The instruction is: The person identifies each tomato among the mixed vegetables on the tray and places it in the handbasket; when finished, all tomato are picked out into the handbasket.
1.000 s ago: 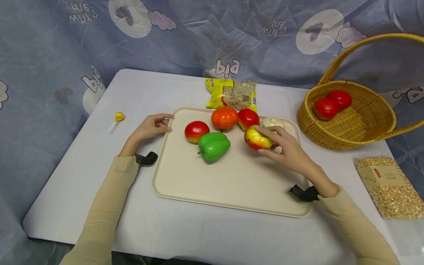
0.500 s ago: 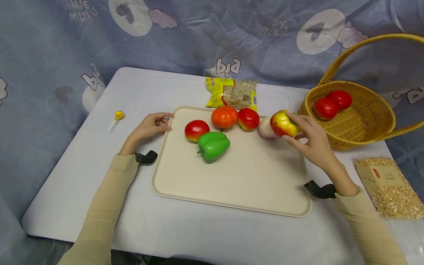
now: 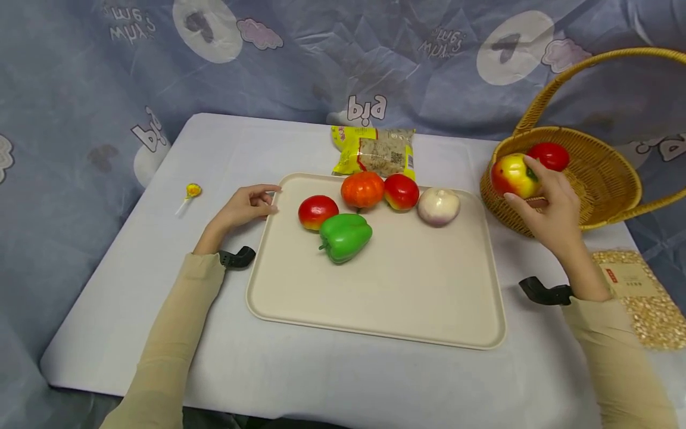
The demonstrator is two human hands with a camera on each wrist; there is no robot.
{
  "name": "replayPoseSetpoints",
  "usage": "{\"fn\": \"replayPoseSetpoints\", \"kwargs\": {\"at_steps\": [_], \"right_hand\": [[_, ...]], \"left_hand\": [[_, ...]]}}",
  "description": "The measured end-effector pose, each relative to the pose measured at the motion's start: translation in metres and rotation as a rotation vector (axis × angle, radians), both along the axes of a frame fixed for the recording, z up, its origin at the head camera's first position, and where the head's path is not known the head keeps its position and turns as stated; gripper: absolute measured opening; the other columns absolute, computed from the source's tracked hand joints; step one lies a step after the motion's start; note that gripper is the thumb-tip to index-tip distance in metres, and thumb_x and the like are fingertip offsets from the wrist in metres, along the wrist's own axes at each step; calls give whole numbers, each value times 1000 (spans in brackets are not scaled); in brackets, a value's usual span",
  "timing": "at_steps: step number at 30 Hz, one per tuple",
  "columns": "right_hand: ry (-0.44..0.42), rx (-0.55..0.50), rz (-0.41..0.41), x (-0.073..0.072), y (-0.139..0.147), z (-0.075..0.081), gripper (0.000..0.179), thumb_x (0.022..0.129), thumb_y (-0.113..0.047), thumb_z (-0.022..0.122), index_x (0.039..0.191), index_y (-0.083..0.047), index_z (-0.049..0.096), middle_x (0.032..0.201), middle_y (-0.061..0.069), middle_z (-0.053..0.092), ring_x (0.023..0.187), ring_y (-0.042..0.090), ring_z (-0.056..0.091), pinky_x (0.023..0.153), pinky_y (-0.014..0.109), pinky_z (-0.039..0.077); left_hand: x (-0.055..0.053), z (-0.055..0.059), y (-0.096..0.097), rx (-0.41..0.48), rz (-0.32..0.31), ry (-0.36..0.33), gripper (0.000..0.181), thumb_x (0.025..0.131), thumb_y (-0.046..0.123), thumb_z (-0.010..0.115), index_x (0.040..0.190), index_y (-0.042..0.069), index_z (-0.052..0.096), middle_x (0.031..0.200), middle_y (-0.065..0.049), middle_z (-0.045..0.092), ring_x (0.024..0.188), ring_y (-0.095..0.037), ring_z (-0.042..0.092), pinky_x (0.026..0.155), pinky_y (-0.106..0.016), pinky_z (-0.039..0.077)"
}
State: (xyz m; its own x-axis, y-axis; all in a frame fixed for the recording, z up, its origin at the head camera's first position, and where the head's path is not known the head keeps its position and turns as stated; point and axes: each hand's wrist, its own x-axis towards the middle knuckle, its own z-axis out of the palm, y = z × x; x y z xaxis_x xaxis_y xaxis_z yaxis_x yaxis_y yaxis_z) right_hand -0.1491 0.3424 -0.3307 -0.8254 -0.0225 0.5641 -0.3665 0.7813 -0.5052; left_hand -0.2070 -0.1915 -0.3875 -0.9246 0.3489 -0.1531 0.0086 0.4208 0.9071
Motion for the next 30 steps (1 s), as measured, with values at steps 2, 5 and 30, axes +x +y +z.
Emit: {"fn": "replayPoseSetpoints", "kwargs": {"at_steps": [2,5,30], "right_hand": [[-12,-19,-48,-2,8,2,63,77,-6,73,135,-20,52,106,-24,44,85,-18,39,66,-8,33],[-29,-30,-131,-6,22,4,62,79,-11,72,135,-24,51,96,-34,36,84,-19,37,70,-7,30],[-501,-31,-402,-33,94,2,69,93,-33,45,150,-15,12,150,30,19,135,53,15,109,63,18]], "left_hand": [[1,1,1,6,0,2,48,85,1,62,131,-5,48,87,-3,50,64,-2,49,61,-15,51],[1,1,0,12,-1,5,48,85,1,62,131,-5,48,87,-3,50,63,-2,49,61,-14,50],[2,0,0,38,2,-2,50,85,0,62,132,-6,47,86,-1,50,62,0,48,60,-14,50]]}}
